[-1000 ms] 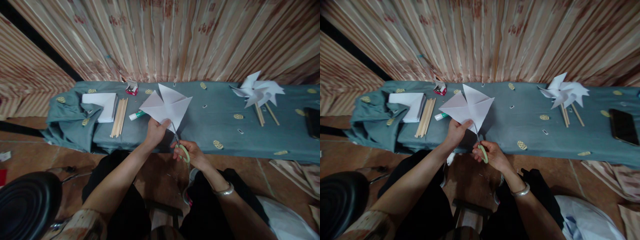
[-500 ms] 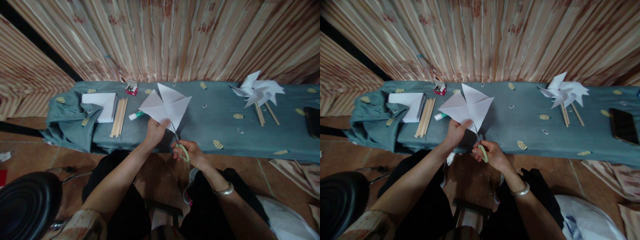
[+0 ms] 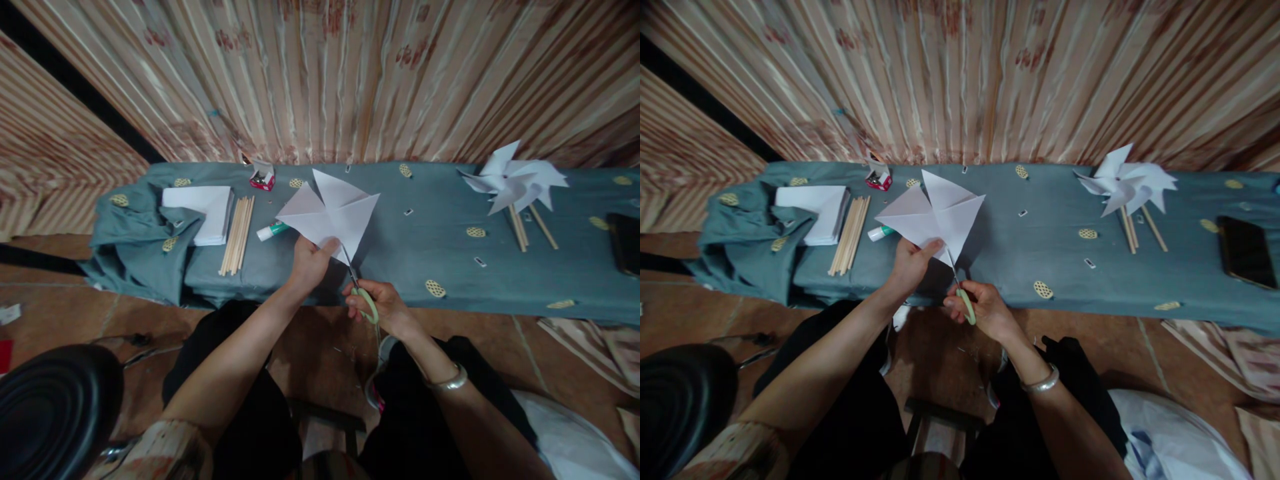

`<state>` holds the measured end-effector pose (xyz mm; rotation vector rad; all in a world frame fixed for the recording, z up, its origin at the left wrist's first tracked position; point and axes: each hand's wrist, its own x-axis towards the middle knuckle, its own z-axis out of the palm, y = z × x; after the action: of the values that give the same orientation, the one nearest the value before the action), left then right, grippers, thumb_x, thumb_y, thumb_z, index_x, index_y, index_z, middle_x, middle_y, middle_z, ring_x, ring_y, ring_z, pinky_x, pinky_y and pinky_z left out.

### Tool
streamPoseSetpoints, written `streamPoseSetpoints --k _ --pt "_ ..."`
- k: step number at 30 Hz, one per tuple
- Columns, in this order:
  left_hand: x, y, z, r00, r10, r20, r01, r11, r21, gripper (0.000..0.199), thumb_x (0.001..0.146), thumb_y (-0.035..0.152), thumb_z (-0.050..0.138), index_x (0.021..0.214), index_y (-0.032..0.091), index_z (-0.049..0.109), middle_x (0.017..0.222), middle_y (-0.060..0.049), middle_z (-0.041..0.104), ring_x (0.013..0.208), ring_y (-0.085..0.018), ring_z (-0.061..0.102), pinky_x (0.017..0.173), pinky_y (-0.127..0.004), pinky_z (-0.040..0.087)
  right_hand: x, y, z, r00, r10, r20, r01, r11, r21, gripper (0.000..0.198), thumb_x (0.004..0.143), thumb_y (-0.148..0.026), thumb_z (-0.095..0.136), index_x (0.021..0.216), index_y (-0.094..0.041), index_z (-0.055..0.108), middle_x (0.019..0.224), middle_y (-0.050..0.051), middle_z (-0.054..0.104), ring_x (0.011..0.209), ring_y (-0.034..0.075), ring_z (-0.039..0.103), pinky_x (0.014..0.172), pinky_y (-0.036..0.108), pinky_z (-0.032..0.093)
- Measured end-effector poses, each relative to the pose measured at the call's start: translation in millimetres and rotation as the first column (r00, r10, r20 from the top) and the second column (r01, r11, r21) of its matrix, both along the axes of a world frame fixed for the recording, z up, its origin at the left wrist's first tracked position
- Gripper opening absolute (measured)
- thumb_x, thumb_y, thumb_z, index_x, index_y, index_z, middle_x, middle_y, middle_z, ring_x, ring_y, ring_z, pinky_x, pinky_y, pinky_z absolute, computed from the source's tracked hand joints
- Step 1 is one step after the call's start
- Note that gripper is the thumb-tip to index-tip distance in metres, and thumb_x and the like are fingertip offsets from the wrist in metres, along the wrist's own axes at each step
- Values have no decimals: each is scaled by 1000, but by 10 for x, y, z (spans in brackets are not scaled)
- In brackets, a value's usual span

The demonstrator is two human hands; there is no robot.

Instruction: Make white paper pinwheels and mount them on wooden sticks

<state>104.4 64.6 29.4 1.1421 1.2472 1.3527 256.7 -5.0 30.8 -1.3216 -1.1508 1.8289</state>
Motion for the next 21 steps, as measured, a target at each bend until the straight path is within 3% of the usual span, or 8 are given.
streamPoseSetpoints --k 6,12,21 --pt "-26 21 -12 999 10 46 -9 1000 -11 27 68 28 69 90 13 67 96 -9 73 89 -22 66 86 -34 50 -8 -1 30 1000 -9 12 9 1000 -30 43 54 -53 82 72 -18 63 49 -4 61 40 7 51 41 20 38" --pt "-34 29 -10 997 63 34 -62 998 -21 26 63 26 70 85 13 65 88 -7 72 89 -23 66 87 -36 49 0 -12 16 1000 -8 -1 8 1000 -13 42 57 -51 80 74 -17 63 50 -5 60 41 7 52 41 20 39" --pt "-6 -3 0 996 39 76 -35 998 -58 28 59 27 71 83 13 64 85 -6 71 79 -20 65 79 -32 50 23 -12 32 1000 -3 4 3 1000 -19 40 57 -48 81 76 -17 63 52 -3 63 43 8 54 43 20 40"
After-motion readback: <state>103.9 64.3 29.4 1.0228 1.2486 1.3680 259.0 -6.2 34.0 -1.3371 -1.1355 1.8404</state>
